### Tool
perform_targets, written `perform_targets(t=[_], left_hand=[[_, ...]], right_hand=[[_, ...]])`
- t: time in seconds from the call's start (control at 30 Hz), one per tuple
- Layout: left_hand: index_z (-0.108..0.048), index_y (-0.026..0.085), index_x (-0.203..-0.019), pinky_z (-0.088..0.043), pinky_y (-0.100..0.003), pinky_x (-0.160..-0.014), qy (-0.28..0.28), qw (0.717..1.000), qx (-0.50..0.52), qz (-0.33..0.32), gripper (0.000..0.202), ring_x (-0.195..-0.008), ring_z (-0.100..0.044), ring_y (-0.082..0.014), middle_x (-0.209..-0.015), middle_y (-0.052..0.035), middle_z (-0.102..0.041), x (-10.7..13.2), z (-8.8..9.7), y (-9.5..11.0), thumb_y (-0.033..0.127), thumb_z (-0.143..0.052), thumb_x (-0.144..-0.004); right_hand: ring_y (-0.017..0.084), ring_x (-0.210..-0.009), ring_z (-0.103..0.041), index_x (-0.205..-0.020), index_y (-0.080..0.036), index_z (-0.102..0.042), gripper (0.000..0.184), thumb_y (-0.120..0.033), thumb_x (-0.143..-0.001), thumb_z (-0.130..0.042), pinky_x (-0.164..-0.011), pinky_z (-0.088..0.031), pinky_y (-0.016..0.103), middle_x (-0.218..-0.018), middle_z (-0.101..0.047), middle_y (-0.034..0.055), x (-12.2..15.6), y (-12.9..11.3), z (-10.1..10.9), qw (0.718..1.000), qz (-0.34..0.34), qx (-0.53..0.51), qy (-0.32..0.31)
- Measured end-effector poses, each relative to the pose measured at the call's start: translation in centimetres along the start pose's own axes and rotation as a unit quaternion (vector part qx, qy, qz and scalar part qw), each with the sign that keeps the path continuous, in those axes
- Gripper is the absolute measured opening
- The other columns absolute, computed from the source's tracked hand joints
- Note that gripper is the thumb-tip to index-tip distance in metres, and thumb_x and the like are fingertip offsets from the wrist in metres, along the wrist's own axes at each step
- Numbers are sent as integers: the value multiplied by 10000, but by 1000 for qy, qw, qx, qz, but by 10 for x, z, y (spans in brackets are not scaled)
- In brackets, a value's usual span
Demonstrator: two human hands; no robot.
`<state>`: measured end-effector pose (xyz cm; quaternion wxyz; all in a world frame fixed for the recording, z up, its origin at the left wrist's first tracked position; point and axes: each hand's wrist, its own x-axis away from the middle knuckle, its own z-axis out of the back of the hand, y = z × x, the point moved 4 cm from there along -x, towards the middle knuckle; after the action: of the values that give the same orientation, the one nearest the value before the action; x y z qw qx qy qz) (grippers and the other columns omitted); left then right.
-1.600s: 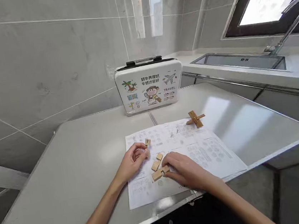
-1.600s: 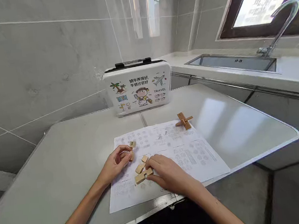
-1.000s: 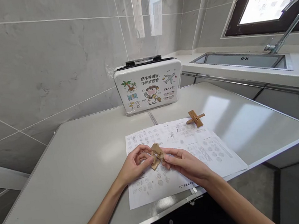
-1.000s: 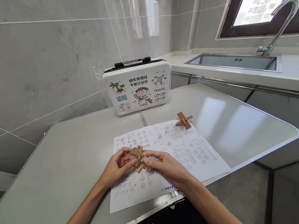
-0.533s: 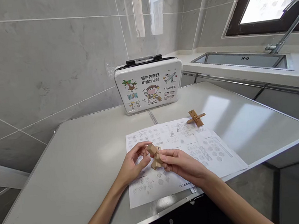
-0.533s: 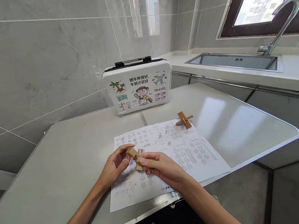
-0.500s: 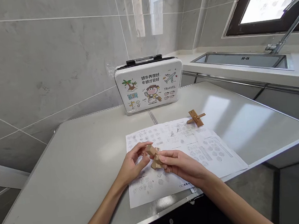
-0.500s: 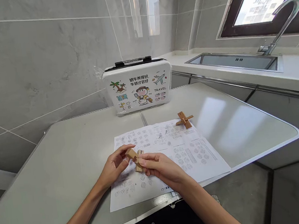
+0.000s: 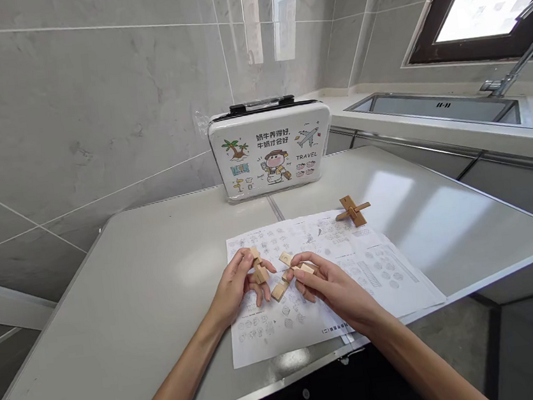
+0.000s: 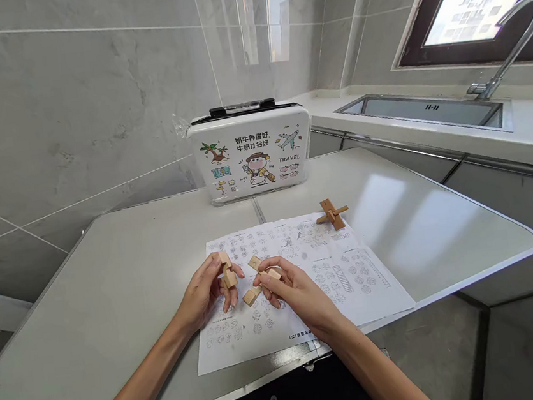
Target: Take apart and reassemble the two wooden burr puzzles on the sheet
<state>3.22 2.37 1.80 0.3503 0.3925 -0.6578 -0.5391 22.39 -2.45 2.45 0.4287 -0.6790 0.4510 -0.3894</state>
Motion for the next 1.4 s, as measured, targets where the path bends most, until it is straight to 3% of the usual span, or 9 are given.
perform_targets(t=[0.13,0.33,0.43,0.57,0.73,0.93,1.17,1.4], left_hand=[[-521,188,-1134,-487,-243,-462,-9,1000,3,26,370,-485,-603,-92,-994,-50,-677,-1,-3,-4,540,-539,-1022],[-548,160,-1364,-551,-286,-662,-53,998,-11,26,514,-676,-658,-133,-957,-51,-662,-1,-6,-5,500,-634,-988],[-551,158,-1403,-553,-305,-730,-76,996,-32,27,519,-727,-667,-149,-905,-38,-665,1,-7,-4,454,-652,-989],[-585,156,-1351,-550,-303,-694,-85,994,-52,42,484,-658,-667,-133,-945,-49,-694,2,-10,-3,451,-670,-977],[-468,146,-1462,-587,-336,-697,-76,994,-50,67,692,-673,-732,-193,-834,-49,-744,2,-14,-4,445,-758,-909],[-448,168,-1474,-624,-377,-748,-94,991,-50,78,723,-729,-786,-243,-761,-42,-768,6,-20,-8,409,-790,-885],[-463,211,-1458,-625,-331,-662,-80,990,-92,68,721,-667,-786,-242,-709,-9,-762,11,-22,-9,412,-811,-859],[-479,211,-1446,-627,-322,-633,-73,989,-118,58,733,-652,-783,-242,-734,-22,-767,12,-24,-5,434,-825,-840]], right_hand=[[142,-665,-522,-1133,-236,-540,424,-546,-915,-729,-770,-459,349,-924,-711,32,1,-6,0,999,32,35,-2],[189,-775,-682,-1061,-231,-557,391,-577,-933,-686,-763,-548,384,-1093,-721,98,-4,-6,-1,997,56,43,-22],[176,-708,-672,-1119,-226,-555,389,-578,-972,-630,-685,-545,360,-1027,-722,84,-4,-6,-1,994,76,74,-25],[140,-589,-565,-1193,-225,-562,408,-594,-1023,-524,-603,-478,316,-843,-668,16,-2,-7,-2,985,86,143,-35],[137,-607,-485,-1284,-241,-472,406,-573,-1050,-482,-620,-415,294,-777,-594,-28,0,-6,-5,978,76,190,-46],[154,-648,-523,-1284,-262,-375,375,-518,-1048,-515,-651,-407,278,-735,-571,-52,1,-2,-8,970,57,231,-50],[175,-661,-596,-1303,-258,-335,394,-493,-1047,-521,-663,-430,285,-731,-622,-42,0,1,-8,974,62,217,-34],[192,-672,-618,-1328,-252,-431,423,-536,-1032,-533,-658,-427,300,-747,-651,-20,-1,2,-4,972,59,224,-24]])
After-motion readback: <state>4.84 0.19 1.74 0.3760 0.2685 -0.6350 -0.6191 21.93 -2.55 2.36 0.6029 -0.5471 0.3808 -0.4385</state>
